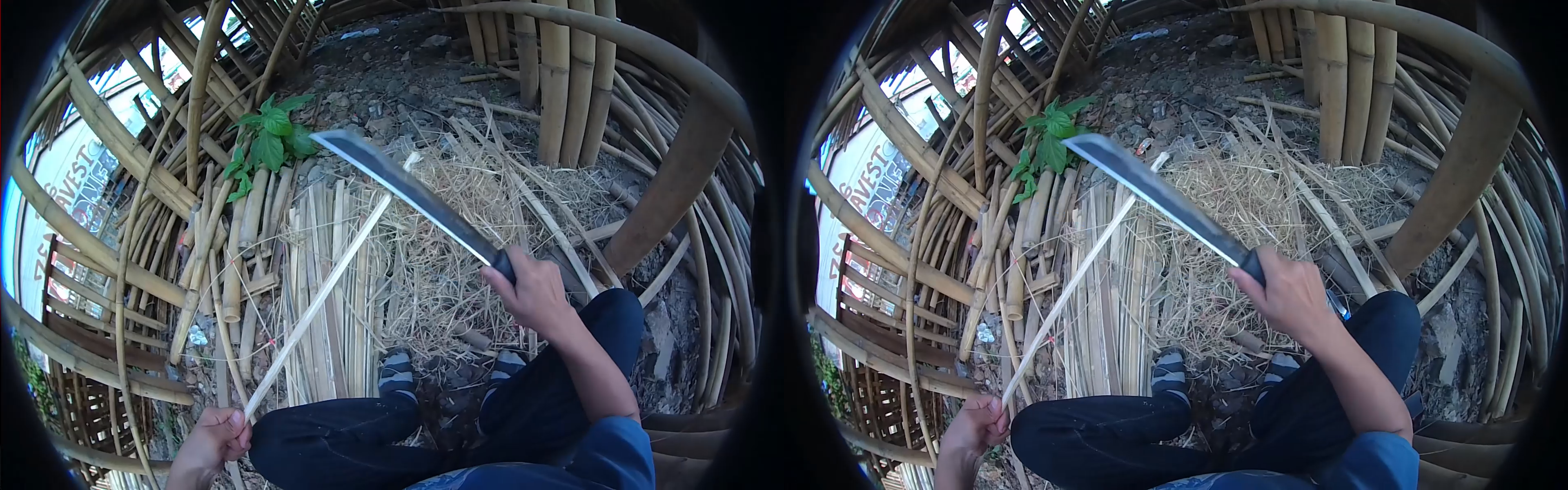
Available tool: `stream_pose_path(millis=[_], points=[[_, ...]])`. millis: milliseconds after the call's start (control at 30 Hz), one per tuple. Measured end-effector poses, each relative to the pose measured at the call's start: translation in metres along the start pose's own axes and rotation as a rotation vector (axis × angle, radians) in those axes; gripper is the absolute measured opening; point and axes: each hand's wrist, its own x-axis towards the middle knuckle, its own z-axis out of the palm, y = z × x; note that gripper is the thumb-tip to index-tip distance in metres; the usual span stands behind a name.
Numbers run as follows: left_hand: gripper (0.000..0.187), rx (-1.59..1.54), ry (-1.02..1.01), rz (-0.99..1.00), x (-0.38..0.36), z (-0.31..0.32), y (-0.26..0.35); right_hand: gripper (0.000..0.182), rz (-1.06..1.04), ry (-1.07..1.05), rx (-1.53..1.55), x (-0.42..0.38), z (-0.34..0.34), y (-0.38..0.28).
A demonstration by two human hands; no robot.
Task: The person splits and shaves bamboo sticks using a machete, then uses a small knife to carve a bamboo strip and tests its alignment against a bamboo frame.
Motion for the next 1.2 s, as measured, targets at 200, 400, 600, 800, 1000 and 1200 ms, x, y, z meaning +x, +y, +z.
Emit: stream_pose_path(millis=[200,400,600,800,1000,1200], points=[[0.046,0.072,0.101,0.137,-0.015,-0.016,-0.005,0.038,0.08,0.051,0.045,-0.002,-0.01,-0.003],[0.043,0.316,0.241,0.24,-0.001,-0.01,-0.009,0.04,0.467,0.104,0.304,0.001,-0.006,-0.028],[0.029,0.698,0.426,0.5,0.025,0.027,0.002,0.035,0.352,0.049,0.381,-0.017,-0.003,-0.047],[0.019,1.077,0.534,1.038,0.059,0.074,0.022,0.044,-0.179,-0.204,0.254,-0.036,0.021,-0.097],[0.017,1.22,0.589,1.189,0.069,0.088,0.029,0.047,-0.235,-0.15,0.19,-0.035,0.033,-0.106],[0.017,1.329,0.692,1.22,0.061,0.083,0.03,0.046,-0.293,-0.077,0.156,-0.031,0.036,-0.094]])
